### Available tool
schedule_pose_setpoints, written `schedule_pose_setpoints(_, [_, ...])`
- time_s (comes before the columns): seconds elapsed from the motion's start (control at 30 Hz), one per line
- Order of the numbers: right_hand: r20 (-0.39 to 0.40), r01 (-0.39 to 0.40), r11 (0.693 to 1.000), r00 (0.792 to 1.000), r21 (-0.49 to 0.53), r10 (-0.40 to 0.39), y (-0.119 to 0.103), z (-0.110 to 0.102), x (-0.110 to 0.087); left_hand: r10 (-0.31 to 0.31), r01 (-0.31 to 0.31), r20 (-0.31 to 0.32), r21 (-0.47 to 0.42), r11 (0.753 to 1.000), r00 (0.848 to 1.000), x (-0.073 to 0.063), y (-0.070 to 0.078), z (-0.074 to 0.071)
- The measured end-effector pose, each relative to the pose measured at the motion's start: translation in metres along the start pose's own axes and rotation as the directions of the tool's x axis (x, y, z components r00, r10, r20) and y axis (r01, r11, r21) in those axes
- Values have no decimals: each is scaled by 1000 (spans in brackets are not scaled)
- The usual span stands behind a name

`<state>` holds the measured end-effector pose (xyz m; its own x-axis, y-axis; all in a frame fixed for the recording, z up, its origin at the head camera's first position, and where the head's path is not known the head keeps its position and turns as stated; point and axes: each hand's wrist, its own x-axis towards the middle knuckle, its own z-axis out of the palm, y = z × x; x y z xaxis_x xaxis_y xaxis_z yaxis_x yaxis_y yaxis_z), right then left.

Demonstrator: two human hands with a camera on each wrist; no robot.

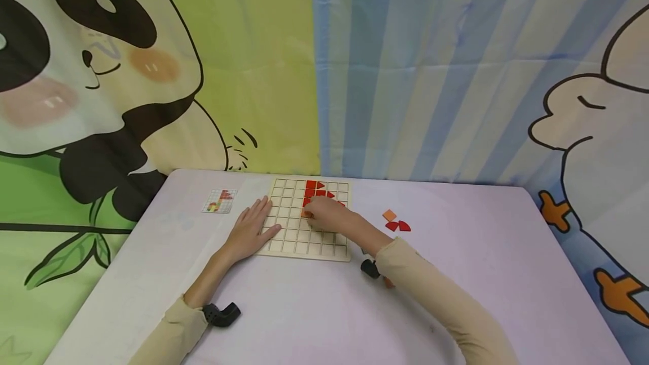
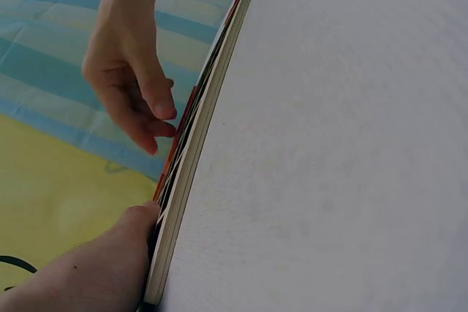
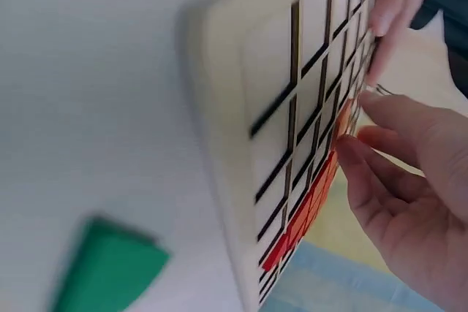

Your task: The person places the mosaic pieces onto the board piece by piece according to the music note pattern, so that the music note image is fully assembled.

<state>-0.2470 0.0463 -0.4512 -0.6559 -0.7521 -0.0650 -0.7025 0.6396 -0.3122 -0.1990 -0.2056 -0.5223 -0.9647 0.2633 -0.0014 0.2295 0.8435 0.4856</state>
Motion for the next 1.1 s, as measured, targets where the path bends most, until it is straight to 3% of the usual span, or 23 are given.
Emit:
schedule_pose_setpoints(0.1, [-30,39,999,999,16,-39,-1,-2,-26,-2,2,-3,0,1000,1000,1,0,0])
schedule_pose_setpoints(0.3, [-108,83,996,991,32,-79,-2,5,-106,1,-1,-1,5,1000,1000,1,2,3])
schedule_pose_setpoints(0.43, [-159,7,996,987,89,7,10,6,-149,5,-5,-12,6,1000,1000,2,2,1])
schedule_pose_setpoints(0.53, [-197,-95,986,973,140,122,20,4,-173,5,-5,-17,8,1000,1000,2,1,1])
schedule_pose_setpoints(0.7, [-241,-189,968,944,168,226,33,2,-200,2,-2,-18,4,1000,1000,1,-1,1])
schedule_pose_setpoints(1.1, [-261,-242,969,933,57,248,46,9,-220,4,-4,-18,-3,1000,1000,2,-2,3])
